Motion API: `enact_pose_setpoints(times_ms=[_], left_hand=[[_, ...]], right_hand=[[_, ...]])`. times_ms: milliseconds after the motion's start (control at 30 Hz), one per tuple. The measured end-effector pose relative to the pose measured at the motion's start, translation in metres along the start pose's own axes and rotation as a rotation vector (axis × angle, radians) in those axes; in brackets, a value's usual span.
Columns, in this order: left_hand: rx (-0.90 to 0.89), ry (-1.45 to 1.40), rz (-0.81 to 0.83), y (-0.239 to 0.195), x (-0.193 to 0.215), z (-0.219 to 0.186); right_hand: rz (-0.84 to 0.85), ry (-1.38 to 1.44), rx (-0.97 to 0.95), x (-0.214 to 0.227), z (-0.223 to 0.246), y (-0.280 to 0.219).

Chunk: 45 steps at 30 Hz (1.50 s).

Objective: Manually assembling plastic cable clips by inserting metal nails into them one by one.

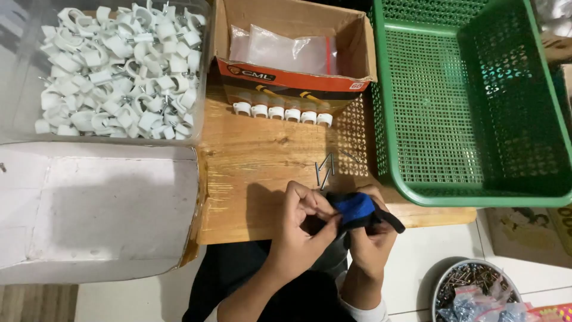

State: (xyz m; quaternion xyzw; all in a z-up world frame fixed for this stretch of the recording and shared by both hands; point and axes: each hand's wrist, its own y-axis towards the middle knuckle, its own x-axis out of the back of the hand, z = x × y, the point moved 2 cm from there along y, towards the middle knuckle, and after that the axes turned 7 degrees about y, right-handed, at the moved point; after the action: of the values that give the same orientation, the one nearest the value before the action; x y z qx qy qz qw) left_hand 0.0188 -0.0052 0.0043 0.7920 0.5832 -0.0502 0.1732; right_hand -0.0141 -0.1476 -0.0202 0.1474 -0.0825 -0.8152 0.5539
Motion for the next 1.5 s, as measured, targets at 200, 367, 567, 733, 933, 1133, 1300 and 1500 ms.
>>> enact_pose_setpoints(times_ms=[200, 367, 567, 733, 933, 1133, 1300, 1500], left_hand=[[-0.039, 0.367, 0.009, -0.006, -0.004, -0.02], [0.015, 0.179, 0.111, -0.014, -0.014, -0.02], [0.143, -0.127, 0.157, -0.012, -0.008, -0.024], [0.057, -0.047, 0.131, -0.018, -0.011, -0.024], [0.015, 0.007, 0.178, -0.025, -0.015, -0.024], [-0.025, 0.067, 0.263, -0.027, -0.017, -0.048], [-0.167, 0.445, 0.161, -0.024, -0.009, -0.048], [-0.322, 0.458, -0.097, -0.029, -0.006, -0.046]], right_hand=[[-0.019, 0.13, 0.052, -0.008, 0.008, -0.003], [-0.135, 0.205, 0.088, -0.002, 0.001, -0.012], [-0.103, 0.219, 0.038, -0.004, 0.005, -0.016], [-0.087, 0.174, 0.004, 0.001, 0.004, -0.021], [-0.126, 0.255, 0.055, -0.017, 0.023, -0.026], [-0.213, 0.52, 0.132, -0.004, 0.02, -0.038], [-0.206, 0.356, -0.042, -0.017, 0.05, -0.038], [-0.046, 0.126, -0.119, 0.023, 0.008, -0.064]])
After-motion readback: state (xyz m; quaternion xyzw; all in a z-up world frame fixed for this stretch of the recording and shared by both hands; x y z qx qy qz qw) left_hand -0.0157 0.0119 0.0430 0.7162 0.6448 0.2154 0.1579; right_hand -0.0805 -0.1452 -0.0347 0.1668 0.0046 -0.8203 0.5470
